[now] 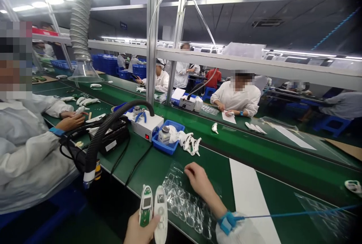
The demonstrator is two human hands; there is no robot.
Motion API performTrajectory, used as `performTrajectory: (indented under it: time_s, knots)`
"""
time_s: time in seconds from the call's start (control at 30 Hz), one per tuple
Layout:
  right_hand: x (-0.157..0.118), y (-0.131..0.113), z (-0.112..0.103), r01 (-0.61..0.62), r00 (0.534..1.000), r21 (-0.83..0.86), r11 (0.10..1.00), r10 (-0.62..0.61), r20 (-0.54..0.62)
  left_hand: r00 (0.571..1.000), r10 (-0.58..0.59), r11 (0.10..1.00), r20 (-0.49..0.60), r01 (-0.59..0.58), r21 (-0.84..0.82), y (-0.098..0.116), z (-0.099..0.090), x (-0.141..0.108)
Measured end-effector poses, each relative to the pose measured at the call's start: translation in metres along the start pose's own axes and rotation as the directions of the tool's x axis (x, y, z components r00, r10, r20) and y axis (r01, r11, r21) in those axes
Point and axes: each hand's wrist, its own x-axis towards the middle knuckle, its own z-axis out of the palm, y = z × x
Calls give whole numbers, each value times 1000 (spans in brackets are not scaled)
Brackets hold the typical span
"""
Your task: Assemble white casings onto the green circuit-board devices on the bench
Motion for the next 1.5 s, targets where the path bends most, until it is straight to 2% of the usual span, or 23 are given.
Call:
performTrajectory:
  time_s: [0.07, 0.17, 0.27, 0.33, 0.5, 0.6, 0.67, 0.77, 0.83, 0.97, 1.23, 1.33, 1.5]
  knots:
    - [-1, -17, 20, 3, 999, -19, 1000, -2, 36, 997, 68, 996, -46, -66, 59, 5, -1, 8]
    - [-1, -30, 43, -46, 999, -88, 995, 48, 13, 986, 166, 964, -36, -154, 218, 11, -1, 16]
    - [-4, -35, 51, -75, 997, -135, 988, 71, -37, 980, 198, 933, -20, -182, 312, 11, 1, 21]
    - [-9, -38, 52, -52, 997, -147, 988, 42, -68, 980, 197, 925, -16, -180, 336, 10, 2, 21]
    - [-18, -51, 47, 102, 988, -183, 978, -121, -94, 980, 196, 909, 30, -194, 368, 9, 0, 19]
    - [-17, -57, 36, 125, 979, -162, 979, -148, -138, 985, 173, 926, 22, -171, 337, 11, -2, 17]
    - [-16, -61, 26, 90, 986, -3, 996, -90, -137, 990, 144, 951, 9, -141, 277, 13, -3, 15]
    - [-19, -70, 11, 13, 1000, 296, 955, -18, 15, 991, 131, 967, 6, -129, 220, 15, -1, 14]
    - [-25, -76, 4, -7, 994, 357, 934, -32, 102, 989, 146, 966, 15, -145, 216, 16, 3, 14]
    - [-37, -81, -2, -6, 989, 300, 954, -39, 143, 984, 176, 956, 39, -180, 230, 17, 11, 14]
    - [-44, -70, -5, -19, 989, 197, 980, -11, 151, 975, 182, 923, 128, -214, 319, 29, 18, 8]
    - [-45, -68, -6, -18, 991, 198, 980, -9, 130, 978, 169, 915, 120, -202, 350, 32, 21, 7]
    - [-46, -65, -6, 32, 995, 201, 979, -50, 86, 979, 169, 920, 118, -200, 338, 24, 26, 10]
